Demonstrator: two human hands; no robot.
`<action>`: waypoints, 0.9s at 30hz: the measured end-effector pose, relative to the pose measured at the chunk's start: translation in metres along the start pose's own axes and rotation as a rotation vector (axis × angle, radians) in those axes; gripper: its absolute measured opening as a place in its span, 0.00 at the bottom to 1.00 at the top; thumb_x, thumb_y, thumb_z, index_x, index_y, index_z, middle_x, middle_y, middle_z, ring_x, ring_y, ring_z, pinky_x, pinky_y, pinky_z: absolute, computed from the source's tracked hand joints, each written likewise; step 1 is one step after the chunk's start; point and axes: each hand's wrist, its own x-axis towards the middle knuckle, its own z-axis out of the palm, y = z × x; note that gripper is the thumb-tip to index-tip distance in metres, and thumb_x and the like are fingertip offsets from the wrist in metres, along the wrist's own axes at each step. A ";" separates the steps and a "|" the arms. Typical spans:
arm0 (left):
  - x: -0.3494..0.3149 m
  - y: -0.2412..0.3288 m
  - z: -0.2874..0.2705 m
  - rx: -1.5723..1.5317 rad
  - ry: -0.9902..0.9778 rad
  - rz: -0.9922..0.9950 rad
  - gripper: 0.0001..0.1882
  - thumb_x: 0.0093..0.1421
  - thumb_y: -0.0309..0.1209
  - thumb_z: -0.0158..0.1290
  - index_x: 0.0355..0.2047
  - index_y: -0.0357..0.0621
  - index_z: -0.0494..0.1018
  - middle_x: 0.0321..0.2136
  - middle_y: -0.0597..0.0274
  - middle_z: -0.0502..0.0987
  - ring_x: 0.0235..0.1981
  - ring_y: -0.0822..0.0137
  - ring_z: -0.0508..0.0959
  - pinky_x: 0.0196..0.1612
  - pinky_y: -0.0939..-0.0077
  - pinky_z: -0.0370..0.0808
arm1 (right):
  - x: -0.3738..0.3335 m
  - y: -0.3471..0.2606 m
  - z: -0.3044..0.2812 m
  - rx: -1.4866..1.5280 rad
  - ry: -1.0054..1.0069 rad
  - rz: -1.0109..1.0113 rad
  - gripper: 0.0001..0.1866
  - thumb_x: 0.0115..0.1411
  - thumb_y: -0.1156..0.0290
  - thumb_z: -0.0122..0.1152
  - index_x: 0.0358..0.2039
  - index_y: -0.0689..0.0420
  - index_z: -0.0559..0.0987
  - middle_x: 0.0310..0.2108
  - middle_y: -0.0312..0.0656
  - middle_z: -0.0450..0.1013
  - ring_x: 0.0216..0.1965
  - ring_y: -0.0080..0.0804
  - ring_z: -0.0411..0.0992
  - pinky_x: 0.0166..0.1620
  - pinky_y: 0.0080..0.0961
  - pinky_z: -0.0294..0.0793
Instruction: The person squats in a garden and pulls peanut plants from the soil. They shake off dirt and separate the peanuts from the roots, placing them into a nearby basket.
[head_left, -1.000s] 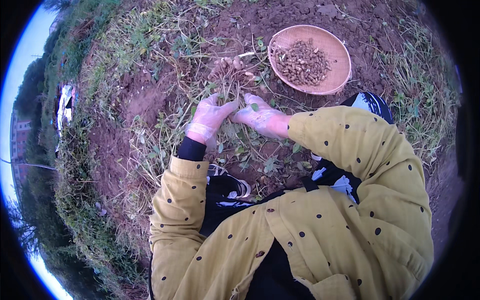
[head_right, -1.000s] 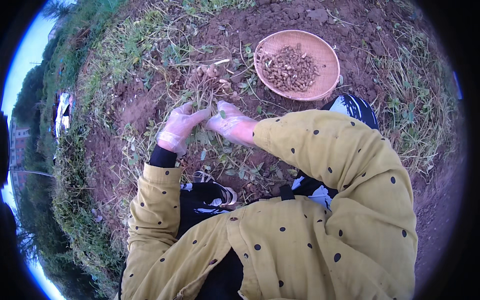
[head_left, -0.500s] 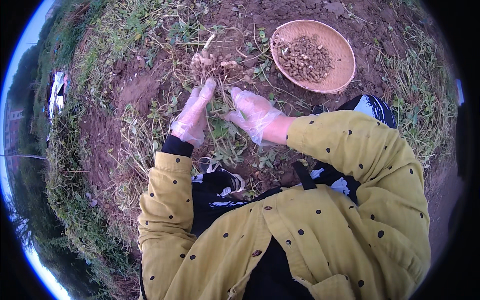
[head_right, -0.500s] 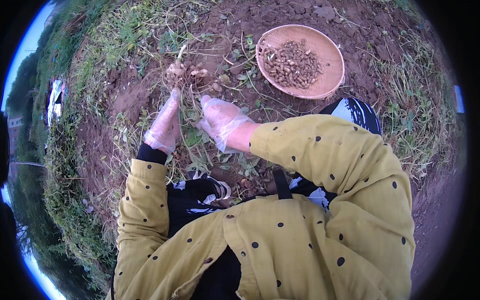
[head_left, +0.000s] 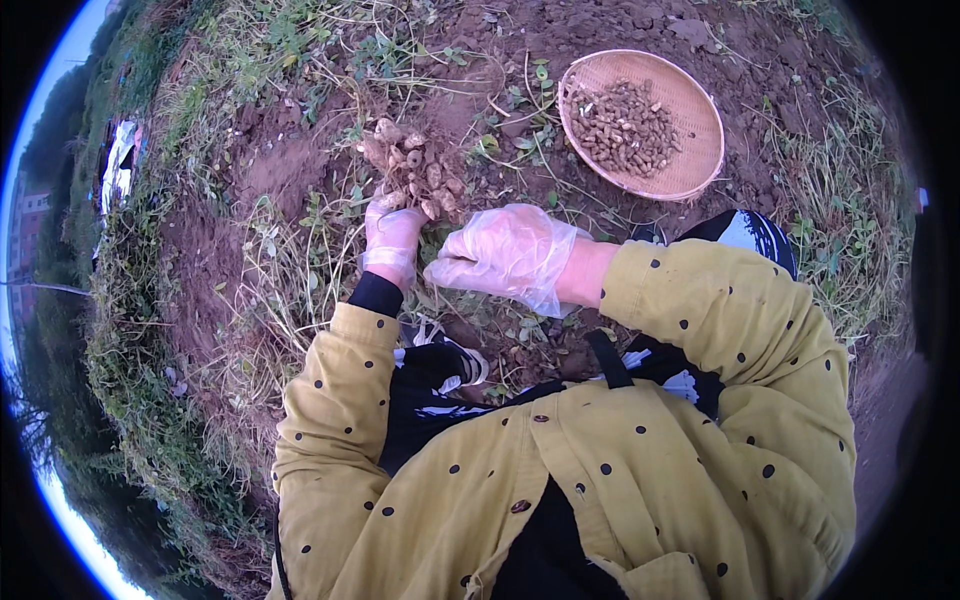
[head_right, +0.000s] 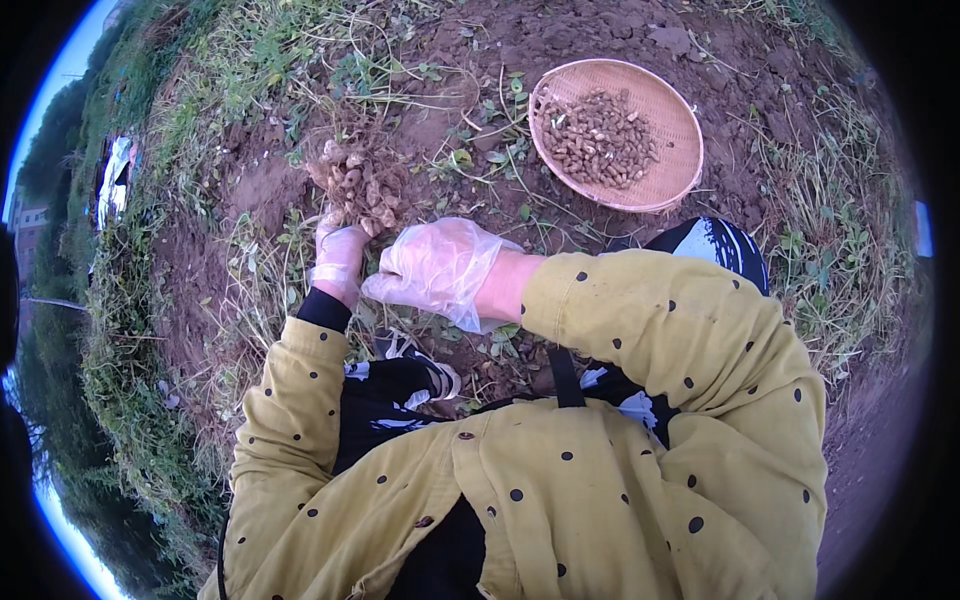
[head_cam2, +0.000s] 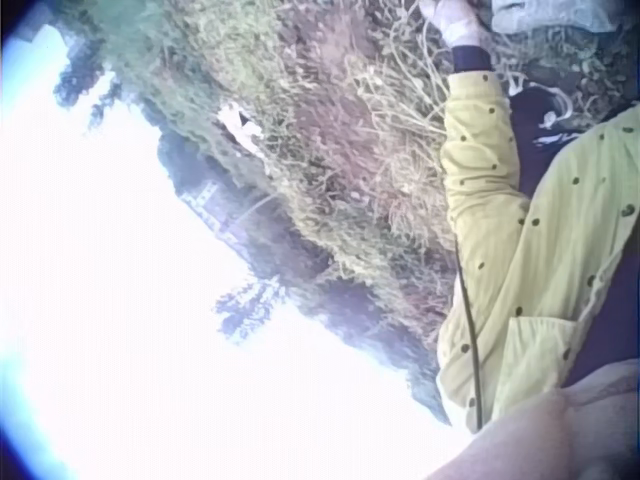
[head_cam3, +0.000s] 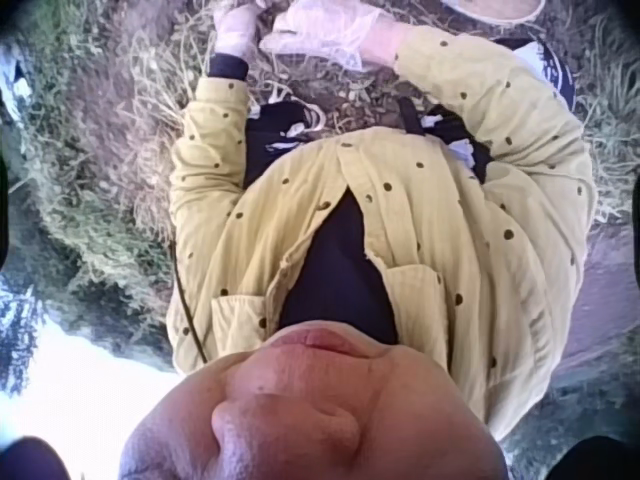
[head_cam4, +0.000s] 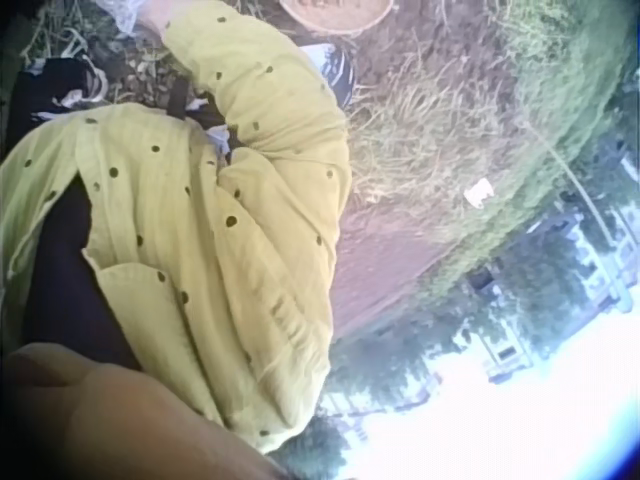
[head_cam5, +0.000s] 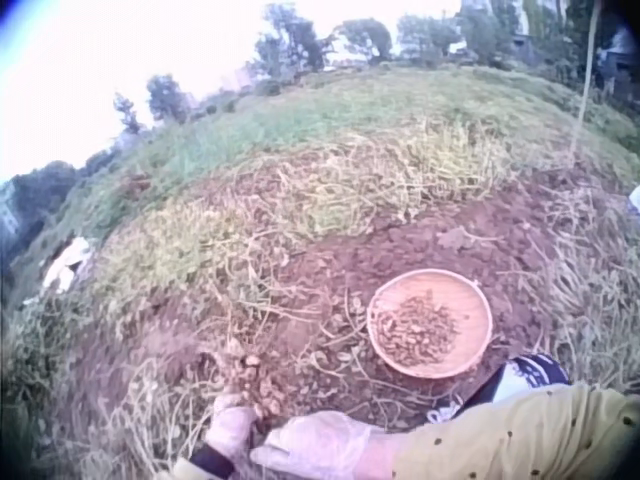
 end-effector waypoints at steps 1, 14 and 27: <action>0.004 -0.005 -0.004 -0.096 -0.046 0.063 0.27 0.52 0.13 0.54 0.54 0.38 0.68 0.39 0.61 0.80 0.35 0.68 0.79 0.40 0.74 0.77 | 0.000 -0.001 -0.013 0.009 0.119 0.007 0.20 0.63 0.51 0.55 0.34 0.57 0.81 0.30 0.49 0.77 0.34 0.46 0.76 0.36 0.39 0.73; -0.039 0.028 0.031 1.194 0.015 0.473 0.28 0.44 0.27 0.56 0.50 0.39 0.72 0.27 0.42 0.78 0.30 0.44 0.79 0.34 0.55 0.75 | 0.001 0.026 -0.055 0.328 0.388 0.237 0.25 0.59 0.49 0.63 0.43 0.60 0.78 0.31 0.42 0.75 0.32 0.28 0.73 0.38 0.27 0.72; -0.022 0.016 0.018 1.083 0.017 0.298 0.31 0.49 0.30 0.67 0.53 0.34 0.69 0.38 0.53 0.82 0.34 0.67 0.80 0.40 0.73 0.75 | 0.005 0.053 -0.068 0.825 0.502 0.372 0.17 0.61 0.55 0.64 0.39 0.55 0.77 0.28 0.29 0.74 0.25 0.11 0.67 0.26 0.10 0.64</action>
